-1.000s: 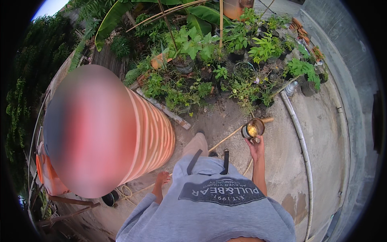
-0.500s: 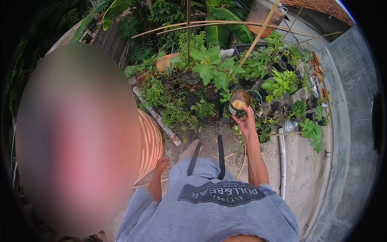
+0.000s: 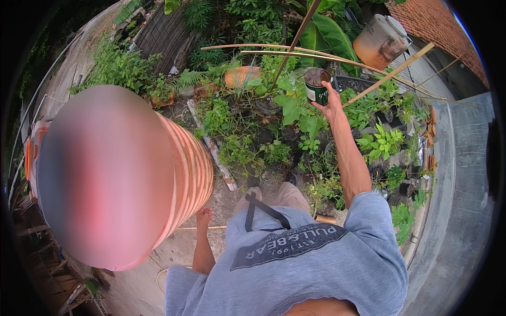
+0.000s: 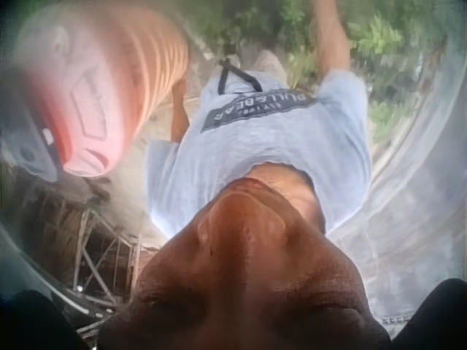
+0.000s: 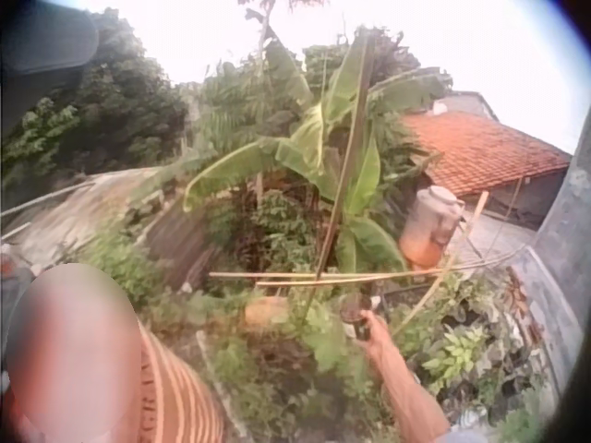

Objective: The person scoops granular material from a small can and sprinkles it onto the soil of several potted plants in an outdoor area. They move between different plants, repeating the scooping and sprinkling action multiple times.

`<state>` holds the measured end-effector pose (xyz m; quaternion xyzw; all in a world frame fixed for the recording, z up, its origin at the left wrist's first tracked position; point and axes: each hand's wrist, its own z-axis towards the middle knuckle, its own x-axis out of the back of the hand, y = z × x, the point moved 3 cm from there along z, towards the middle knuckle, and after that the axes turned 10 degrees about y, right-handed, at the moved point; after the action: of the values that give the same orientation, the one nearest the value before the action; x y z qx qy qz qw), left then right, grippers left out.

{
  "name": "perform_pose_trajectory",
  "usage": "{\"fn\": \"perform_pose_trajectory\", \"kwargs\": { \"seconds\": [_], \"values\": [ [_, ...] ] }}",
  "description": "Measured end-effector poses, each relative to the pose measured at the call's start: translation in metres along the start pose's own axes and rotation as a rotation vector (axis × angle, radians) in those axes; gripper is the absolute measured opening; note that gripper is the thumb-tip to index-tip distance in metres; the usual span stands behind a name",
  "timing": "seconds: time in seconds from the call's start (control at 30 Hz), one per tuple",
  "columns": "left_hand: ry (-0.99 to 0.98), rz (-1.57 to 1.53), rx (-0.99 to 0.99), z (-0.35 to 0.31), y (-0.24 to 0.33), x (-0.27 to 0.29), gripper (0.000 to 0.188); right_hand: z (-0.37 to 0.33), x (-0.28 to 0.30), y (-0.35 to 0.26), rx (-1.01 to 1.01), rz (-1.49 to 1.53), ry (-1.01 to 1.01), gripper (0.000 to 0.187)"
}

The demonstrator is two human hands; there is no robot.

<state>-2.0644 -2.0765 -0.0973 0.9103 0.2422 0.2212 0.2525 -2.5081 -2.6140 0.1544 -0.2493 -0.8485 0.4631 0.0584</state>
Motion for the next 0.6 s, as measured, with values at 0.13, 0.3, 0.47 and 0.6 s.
{"fn": "perform_pose_trajectory", "kwargs": {
  "seconds": [0.13, 0.3, 0.47, 0.6],
  "values": [
    [0.172, -0.001, 0.359, -0.057, -0.107, 0.046, 0.026, 0.046, -0.018, -0.016, -0.032, -0.034, -0.009, 0.075],
    [0.149, -0.086, 0.385, -0.136, -0.146, 0.028, 0.028, 0.066, -0.025, -0.033, -0.096, 0.004, -0.012, 0.069],
    [0.04, -0.01, 0.108, -0.143, -0.147, -0.035, 0.028, 0.113, -0.004, -0.038, -0.06, -0.109, 0.018, 0.081],
    [0.073, -0.224, 0.159, -0.14, -0.07, -0.09, 0.031, 0.135, 0.0, -0.038, -0.018, -0.227, 0.08, 0.068]
  ]
}}
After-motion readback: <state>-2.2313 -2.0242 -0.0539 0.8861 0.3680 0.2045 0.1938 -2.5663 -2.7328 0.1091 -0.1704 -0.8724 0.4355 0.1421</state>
